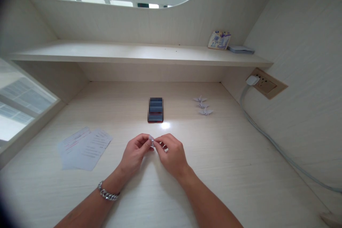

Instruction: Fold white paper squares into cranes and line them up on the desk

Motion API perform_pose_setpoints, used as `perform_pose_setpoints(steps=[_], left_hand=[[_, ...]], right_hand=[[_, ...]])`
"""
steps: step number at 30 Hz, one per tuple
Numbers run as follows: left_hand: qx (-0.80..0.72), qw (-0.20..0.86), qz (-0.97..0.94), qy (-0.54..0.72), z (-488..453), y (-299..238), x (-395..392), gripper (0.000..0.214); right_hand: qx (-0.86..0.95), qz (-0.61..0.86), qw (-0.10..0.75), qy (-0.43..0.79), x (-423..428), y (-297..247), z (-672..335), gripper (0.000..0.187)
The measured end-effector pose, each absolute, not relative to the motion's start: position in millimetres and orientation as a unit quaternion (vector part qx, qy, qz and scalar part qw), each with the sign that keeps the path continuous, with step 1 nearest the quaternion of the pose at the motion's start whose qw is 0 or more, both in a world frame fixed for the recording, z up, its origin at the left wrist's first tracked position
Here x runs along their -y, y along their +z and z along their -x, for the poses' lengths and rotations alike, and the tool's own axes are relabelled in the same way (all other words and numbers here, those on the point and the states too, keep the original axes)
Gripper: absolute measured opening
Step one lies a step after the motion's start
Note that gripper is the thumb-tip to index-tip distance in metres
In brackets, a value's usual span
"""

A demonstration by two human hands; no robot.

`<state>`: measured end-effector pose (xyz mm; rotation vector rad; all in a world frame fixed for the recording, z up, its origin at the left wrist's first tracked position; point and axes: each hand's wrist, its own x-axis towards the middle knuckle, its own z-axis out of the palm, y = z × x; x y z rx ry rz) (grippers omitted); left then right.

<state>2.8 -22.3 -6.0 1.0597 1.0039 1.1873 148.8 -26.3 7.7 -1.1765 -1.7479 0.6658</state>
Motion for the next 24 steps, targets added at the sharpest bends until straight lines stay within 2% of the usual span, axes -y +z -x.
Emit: perform_pose_setpoints(steps=[6, 14, 18, 24], left_hand=[[-0.44, 0.545, -0.48, 0.528, -4.4, -0.9, 24.8, 0.012], [-0.438, 0.516, -0.515, 0.526, -3.7, 0.1, 26.9, 0.011], [-0.438, 0.52, -0.513, 0.524, -3.2, -3.0, 26.1, 0.012], [-0.434, 0.529, -0.506, 0.526, -3.1, -5.1, 25.0, 0.012]], right_hand=[[0.647, 0.498, 0.45, 0.362, 26.8, 9.0, -146.7, 0.009], [0.554, 0.465, 0.456, 0.519, 22.3, 3.6, -147.5, 0.017], [0.552, 0.465, 0.46, 0.518, 21.4, 3.0, -147.9, 0.017], [0.599, 0.475, 0.463, 0.448, 24.7, 7.3, -147.5, 0.014]])
